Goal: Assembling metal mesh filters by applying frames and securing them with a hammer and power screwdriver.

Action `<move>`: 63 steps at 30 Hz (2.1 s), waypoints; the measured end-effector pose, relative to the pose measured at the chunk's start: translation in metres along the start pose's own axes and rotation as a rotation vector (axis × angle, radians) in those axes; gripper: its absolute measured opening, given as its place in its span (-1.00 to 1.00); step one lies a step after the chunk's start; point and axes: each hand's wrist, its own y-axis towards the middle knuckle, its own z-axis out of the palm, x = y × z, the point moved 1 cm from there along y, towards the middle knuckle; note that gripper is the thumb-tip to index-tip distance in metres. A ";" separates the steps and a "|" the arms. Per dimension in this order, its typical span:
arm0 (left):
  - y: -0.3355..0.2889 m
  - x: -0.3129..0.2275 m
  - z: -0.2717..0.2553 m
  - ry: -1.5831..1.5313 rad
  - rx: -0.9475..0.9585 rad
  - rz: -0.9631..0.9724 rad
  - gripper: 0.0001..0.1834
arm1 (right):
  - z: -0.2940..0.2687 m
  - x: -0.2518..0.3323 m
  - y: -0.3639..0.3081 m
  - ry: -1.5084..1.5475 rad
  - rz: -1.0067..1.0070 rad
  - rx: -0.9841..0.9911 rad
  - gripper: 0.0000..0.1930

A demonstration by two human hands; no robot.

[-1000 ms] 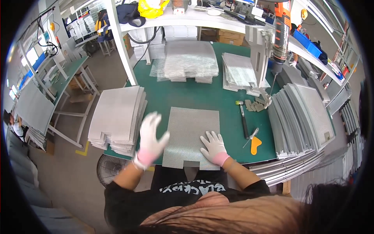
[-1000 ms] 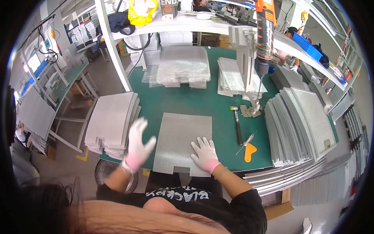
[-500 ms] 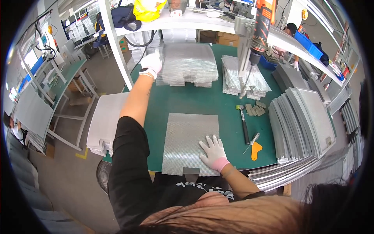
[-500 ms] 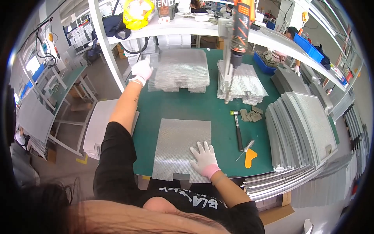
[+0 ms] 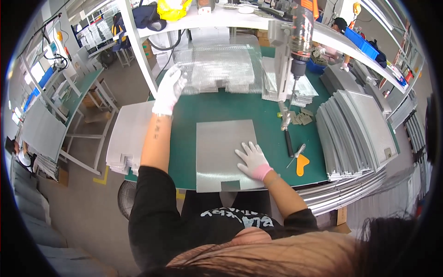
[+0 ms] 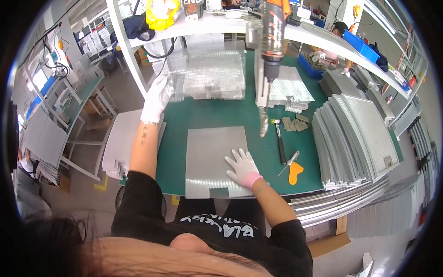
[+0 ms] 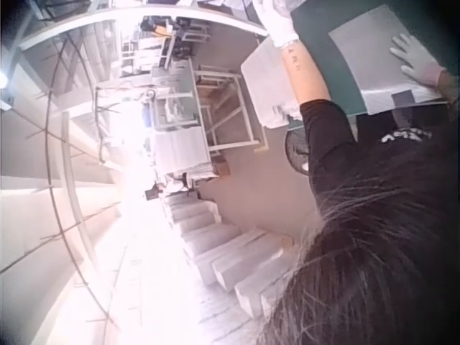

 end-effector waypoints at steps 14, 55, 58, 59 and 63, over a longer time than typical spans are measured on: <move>-0.325 0.082 0.056 1.588 -0.133 0.043 -0.34 | -0.071 0.016 -0.049 0.792 0.481 -0.262 0.00; -0.311 0.088 0.032 2.001 0.173 -0.137 -0.22 | -0.044 -0.048 -0.011 0.405 0.324 0.091 -0.51; -0.307 0.096 0.013 2.082 0.361 -0.192 -0.30 | -0.063 -0.120 0.046 0.469 0.292 -0.282 -0.63; -0.305 0.097 0.012 2.079 0.374 -0.235 -0.33 | -0.080 -0.143 0.069 0.310 0.399 -0.427 -0.61; -0.290 0.105 0.005 2.090 0.424 -0.196 -0.34 | -0.095 -0.237 0.136 -0.066 0.977 -0.448 -0.18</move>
